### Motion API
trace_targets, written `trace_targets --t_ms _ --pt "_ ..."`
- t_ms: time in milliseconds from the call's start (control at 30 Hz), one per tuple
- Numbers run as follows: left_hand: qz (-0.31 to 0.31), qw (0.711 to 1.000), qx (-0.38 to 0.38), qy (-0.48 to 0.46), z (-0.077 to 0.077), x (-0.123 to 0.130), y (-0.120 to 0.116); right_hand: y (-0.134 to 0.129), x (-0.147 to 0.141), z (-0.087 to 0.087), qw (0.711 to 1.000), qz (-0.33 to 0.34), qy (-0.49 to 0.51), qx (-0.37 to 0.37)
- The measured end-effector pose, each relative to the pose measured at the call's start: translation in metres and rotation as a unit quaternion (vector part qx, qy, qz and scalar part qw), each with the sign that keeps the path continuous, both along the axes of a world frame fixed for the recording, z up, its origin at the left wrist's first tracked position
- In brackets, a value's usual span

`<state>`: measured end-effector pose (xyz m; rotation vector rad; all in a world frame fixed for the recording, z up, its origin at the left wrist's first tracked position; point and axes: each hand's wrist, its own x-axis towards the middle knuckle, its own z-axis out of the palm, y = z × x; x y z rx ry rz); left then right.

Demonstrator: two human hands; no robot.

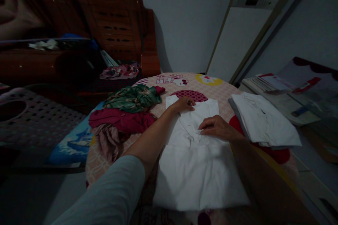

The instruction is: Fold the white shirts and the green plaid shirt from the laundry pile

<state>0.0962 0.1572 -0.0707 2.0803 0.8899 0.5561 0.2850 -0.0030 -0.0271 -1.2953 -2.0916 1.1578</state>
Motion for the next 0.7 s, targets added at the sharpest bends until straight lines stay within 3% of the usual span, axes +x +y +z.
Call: trace_targets --t_ms 100,267,500,700 --pt "0.006 1.0 0.021 0.007 0.0 0.001 0.0 0.001 -0.005 -0.004 0.998 0.057 -0.025 0.02" --pt "-0.003 0.999 0.038 0.033 0.0 0.003 -0.001 0.001 -0.007 -0.006 0.999 0.019 -0.021 -0.026" --pt "0.007 0.996 0.069 0.051 0.003 0.0 -0.001 0.0 -0.012 -0.012 0.995 0.033 -0.047 -0.08" --pt "0.107 0.989 0.104 -0.005 0.017 -0.002 -0.008 0.002 -0.007 -0.014 0.994 0.038 -0.034 -0.093"
